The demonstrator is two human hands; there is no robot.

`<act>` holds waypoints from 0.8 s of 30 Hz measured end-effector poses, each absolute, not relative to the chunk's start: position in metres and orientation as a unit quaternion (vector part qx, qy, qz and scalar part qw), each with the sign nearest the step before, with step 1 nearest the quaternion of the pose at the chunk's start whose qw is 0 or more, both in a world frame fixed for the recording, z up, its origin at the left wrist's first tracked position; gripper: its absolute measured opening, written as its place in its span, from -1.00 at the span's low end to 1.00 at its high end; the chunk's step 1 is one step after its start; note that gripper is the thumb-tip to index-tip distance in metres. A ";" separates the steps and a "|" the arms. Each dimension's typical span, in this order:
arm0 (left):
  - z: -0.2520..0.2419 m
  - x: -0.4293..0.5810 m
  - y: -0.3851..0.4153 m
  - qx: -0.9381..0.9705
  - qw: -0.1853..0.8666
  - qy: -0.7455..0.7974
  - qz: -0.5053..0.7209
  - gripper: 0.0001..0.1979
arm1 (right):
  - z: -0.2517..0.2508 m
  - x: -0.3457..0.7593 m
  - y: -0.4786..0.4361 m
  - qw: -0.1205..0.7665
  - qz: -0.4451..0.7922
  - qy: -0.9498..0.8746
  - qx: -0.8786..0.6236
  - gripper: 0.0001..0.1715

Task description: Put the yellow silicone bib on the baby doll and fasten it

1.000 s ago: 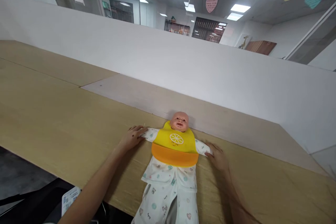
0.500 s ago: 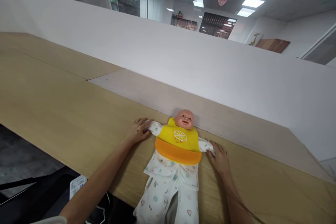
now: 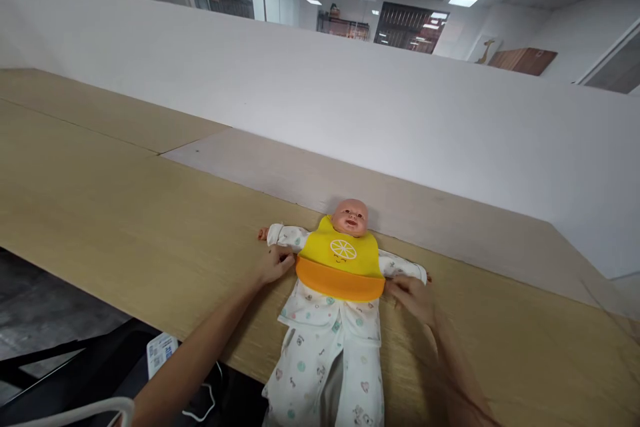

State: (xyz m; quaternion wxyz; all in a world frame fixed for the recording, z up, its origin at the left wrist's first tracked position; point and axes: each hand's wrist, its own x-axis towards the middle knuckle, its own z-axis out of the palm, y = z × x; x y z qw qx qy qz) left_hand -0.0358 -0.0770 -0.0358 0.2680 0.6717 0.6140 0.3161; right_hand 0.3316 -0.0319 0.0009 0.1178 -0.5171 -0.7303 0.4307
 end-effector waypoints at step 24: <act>-0.026 -0.025 -0.091 0.604 0.618 0.469 0.182 -0.62 | -0.025 0.294 -0.053 0.130 0.682 -0.621 -0.364 -0.21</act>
